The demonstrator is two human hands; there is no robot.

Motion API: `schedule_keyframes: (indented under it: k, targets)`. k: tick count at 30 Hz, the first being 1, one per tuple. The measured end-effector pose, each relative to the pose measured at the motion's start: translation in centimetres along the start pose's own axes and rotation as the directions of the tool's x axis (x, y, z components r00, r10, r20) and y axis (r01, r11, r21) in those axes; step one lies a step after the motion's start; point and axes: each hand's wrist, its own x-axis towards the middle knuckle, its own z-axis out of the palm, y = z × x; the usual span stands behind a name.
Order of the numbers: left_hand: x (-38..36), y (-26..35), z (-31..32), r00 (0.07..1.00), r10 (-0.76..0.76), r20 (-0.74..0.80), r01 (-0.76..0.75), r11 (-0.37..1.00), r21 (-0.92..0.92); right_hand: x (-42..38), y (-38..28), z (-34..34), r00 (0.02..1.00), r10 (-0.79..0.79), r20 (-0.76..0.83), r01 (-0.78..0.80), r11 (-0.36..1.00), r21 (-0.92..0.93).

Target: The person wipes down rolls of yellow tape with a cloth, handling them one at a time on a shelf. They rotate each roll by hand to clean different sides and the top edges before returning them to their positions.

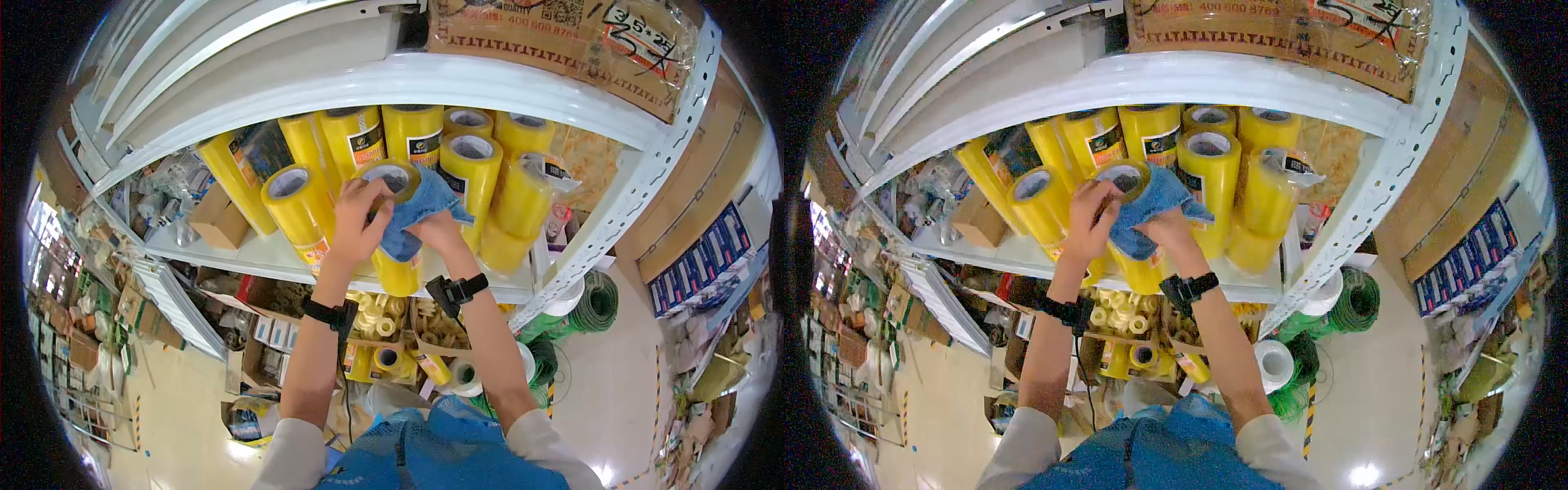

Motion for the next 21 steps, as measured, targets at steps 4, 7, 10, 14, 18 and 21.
schedule_keyframes:
  k: [4,7,10,14,18,21]
  targets:
    - [0.2,0.2,0.2,1.000,0.004,-0.029,-0.003,1.000,0.016,-2.4,1.1,0.8,0.983,0.186,0.001,-0.186,0.981,0.047]
    - [-0.1,-0.4,0.9,0.997,0.024,-0.068,-0.022,0.999,0.026,-5.7,10.4,2.0,0.998,0.070,-0.005,-0.070,0.998,0.002]
    - [0.0,-0.7,1.1,0.997,0.009,-0.073,-0.006,0.999,0.041,-10.4,13.4,3.3,0.997,-0.056,-0.061,0.049,0.992,-0.117]
    - [0.1,-0.4,1.5,0.993,-0.037,-0.110,0.042,0.998,0.040,-12.5,11.4,3.9,0.919,-0.338,-0.201,0.124,0.733,-0.669]
    - [0.3,-0.8,1.3,0.995,-0.006,-0.103,0.014,0.997,0.078,-12.0,10.5,4.1,0.974,-0.183,-0.132,0.109,0.893,-0.436]
    - [0.3,-1.8,1.5,0.993,-0.012,-0.119,0.010,1.000,-0.020,-9.4,9.2,4.5,0.974,0.009,-0.226,0.080,0.920,0.385]
